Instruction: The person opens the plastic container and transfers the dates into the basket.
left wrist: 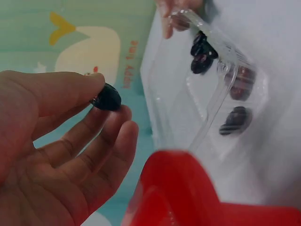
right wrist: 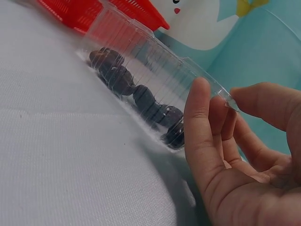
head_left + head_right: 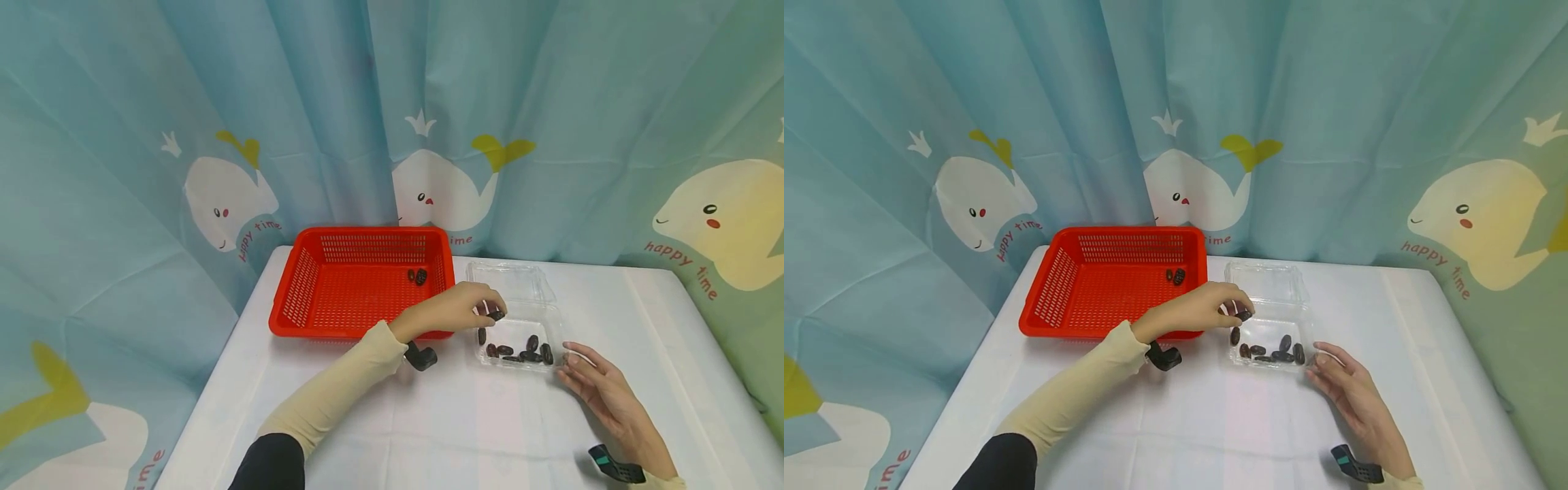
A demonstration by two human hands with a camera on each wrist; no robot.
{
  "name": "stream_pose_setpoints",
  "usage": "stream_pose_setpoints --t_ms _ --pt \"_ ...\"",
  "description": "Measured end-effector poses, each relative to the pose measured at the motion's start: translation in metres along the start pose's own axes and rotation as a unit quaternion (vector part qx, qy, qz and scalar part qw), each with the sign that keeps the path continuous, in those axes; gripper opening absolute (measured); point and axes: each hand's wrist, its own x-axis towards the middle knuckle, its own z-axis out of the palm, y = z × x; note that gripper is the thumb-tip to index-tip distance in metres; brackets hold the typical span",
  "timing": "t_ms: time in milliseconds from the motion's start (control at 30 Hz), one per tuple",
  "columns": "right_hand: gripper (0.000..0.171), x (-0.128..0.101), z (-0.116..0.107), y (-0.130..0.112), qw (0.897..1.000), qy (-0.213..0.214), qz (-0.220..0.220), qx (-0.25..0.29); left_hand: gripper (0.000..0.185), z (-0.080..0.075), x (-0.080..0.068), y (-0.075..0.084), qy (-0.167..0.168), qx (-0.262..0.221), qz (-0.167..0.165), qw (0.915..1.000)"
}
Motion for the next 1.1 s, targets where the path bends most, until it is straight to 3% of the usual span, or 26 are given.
stream_pose_setpoints --t_ms 233,533,633,800,967,1100 --pt "0.030 -0.001 -0.001 -0.003 1.000 -0.002 0.002 -0.009 0.028 -0.013 -0.017 -0.005 0.036 -0.069 -0.028 0.9966" --pt "0.029 0.001 -0.003 -0.004 0.999 0.000 0.003 -0.038 0.029 -0.023 -0.042 -0.016 0.104 -0.163 -0.075 0.9783" --pt "0.029 0.002 -0.005 -0.002 0.999 -0.001 0.001 -0.036 0.030 -0.026 -0.049 -0.019 0.128 -0.201 -0.097 0.9663" --pt "0.031 0.001 -0.008 -0.001 0.999 -0.012 -0.007 -0.038 0.033 -0.030 -0.055 -0.026 0.159 -0.283 -0.127 0.9373" --pt "0.031 0.001 -0.009 0.000 0.999 -0.021 -0.008 -0.042 0.035 -0.038 -0.059 -0.037 0.172 -0.341 -0.152 0.9115" --pt "0.030 0.002 -0.005 0.001 0.999 -0.015 -0.012 -0.044 0.034 -0.046 -0.061 -0.046 0.181 -0.393 -0.169 0.8858"
